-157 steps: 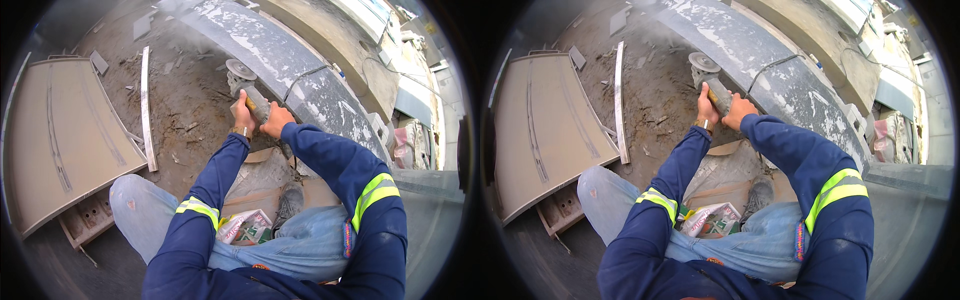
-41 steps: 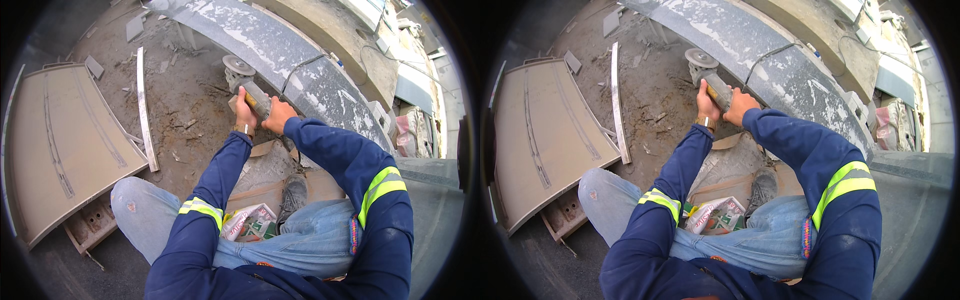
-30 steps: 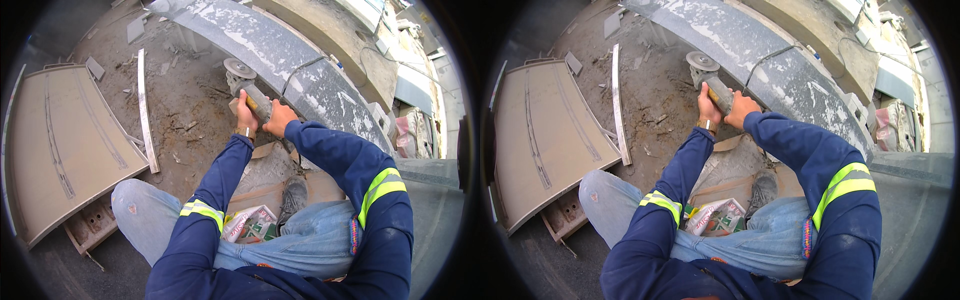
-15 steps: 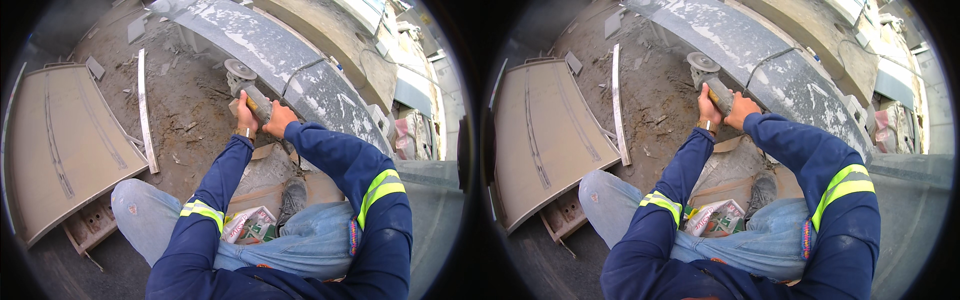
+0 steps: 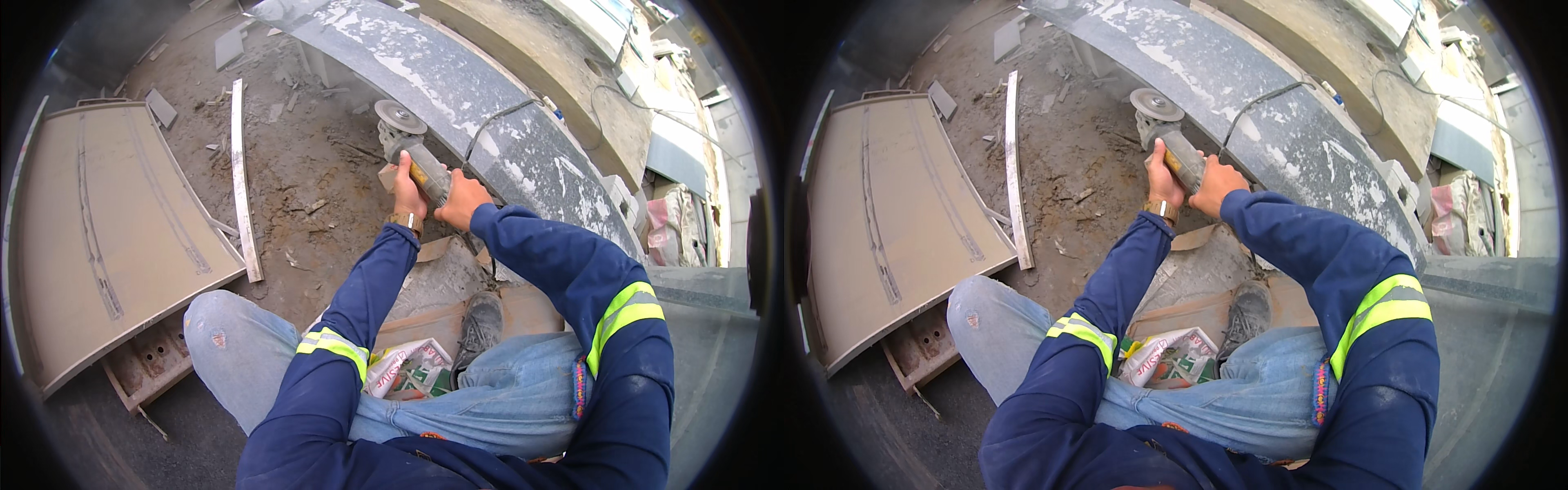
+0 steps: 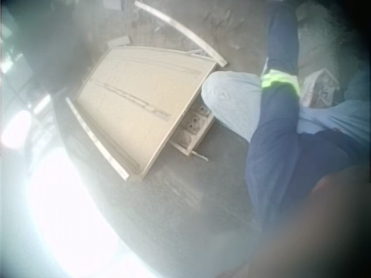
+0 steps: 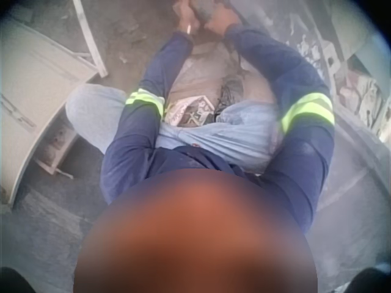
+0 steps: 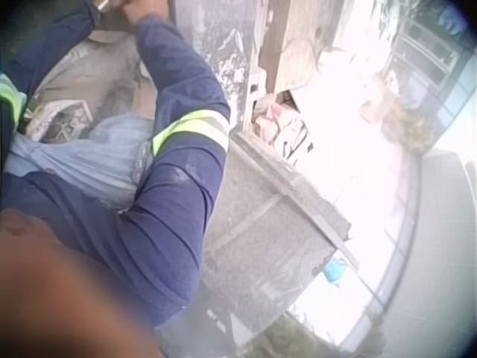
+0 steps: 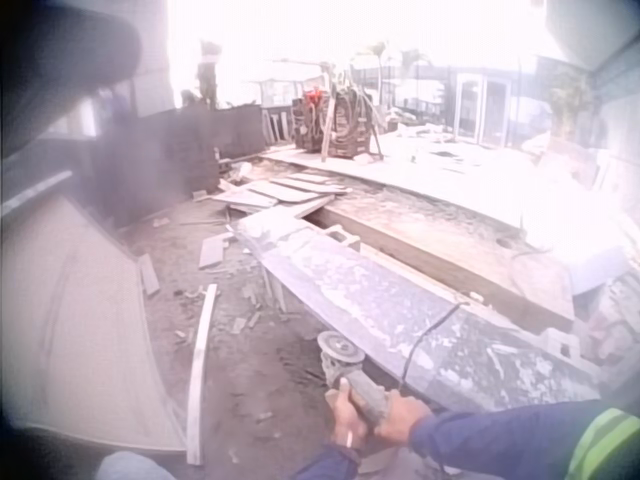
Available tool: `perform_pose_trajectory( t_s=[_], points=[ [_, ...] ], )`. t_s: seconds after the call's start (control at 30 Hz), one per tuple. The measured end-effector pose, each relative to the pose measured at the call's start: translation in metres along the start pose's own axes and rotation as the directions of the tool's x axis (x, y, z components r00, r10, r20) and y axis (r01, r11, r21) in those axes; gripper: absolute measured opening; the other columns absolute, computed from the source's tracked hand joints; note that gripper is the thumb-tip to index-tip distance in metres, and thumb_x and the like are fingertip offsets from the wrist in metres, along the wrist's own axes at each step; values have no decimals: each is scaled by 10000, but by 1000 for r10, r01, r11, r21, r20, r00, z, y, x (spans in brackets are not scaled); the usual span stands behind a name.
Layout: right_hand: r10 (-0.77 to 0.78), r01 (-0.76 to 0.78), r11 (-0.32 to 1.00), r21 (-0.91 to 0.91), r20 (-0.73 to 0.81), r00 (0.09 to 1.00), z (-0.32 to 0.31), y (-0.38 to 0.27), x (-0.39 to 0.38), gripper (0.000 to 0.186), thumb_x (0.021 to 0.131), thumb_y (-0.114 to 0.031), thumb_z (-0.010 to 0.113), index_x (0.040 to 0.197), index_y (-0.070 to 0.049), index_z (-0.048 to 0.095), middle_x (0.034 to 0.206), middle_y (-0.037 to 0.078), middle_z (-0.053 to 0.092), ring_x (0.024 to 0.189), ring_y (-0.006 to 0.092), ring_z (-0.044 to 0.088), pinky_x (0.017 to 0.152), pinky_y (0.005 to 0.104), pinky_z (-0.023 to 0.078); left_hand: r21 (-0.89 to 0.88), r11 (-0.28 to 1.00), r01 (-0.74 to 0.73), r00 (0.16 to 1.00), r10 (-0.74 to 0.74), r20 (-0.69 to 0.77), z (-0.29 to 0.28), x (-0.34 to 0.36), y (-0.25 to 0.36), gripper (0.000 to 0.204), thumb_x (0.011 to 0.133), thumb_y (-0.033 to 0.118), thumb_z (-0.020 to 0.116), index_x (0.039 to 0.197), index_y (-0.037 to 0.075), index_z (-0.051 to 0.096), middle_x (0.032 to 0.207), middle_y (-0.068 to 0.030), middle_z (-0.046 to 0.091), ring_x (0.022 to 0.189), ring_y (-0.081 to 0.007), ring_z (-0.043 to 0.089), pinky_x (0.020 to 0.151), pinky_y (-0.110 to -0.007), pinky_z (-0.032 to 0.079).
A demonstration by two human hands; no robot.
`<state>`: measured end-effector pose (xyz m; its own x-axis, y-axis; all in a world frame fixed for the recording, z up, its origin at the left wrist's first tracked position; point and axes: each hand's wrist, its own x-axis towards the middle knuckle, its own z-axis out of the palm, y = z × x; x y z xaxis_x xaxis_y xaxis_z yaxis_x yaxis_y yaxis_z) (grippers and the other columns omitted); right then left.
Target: The person sits on the ground and uses an angle grinder to cut or grind a concrete slab. The person holds the tool with both hands and moves it along the edge of the slab, generating dust.
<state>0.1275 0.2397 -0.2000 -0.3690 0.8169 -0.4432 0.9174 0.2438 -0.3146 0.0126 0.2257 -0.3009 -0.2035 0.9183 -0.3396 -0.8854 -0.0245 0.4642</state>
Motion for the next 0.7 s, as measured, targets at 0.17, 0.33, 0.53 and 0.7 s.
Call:
perform_pose_trajectory(
  t_s=[0.17,0.33,0.53,0.7],
  points=[
    [5,-5,1000,0,-2,1000,1,0,-3,704,689,-285,804,1214,53,478,1049,293,678,1009,425,671,902,456,541,-9,1000,20,1000,-20,12,-5,2,-3,611,990,583,439,1174,13,558,1038,-190,661,990,-340,658,903,-485,531],
    [5,-5,1000,0,6,1000,1,0,-5,718,692,-288,811,1226,52,474,1053,290,678,1014,427,668,908,457,537,-23,999,25,1000,-24,10,-9,3,-6,619,992,585,430,1195,14,555,1053,-193,660,1006,-337,653,915,-482,524],
    [11,-11,1000,-1,0,1000,1,2,-8,718,692,-286,810,1226,56,472,1064,291,675,1016,434,665,912,462,534,-21,999,38,999,-37,12,-6,0,-9,614,994,582,425,1195,16,557,1053,-193,661,1013,-335,650,921,-479,521],
    [-1,1,1000,-5,3,1000,1,3,-9,712,692,-284,808,1217,59,472,1059,300,671,1014,434,665,907,466,535,-7,1000,23,999,-23,25,-10,1,-11,623,987,597,428,1173,19,565,1038,-191,666,991,-330,659,907,-477,528]
  ],
)
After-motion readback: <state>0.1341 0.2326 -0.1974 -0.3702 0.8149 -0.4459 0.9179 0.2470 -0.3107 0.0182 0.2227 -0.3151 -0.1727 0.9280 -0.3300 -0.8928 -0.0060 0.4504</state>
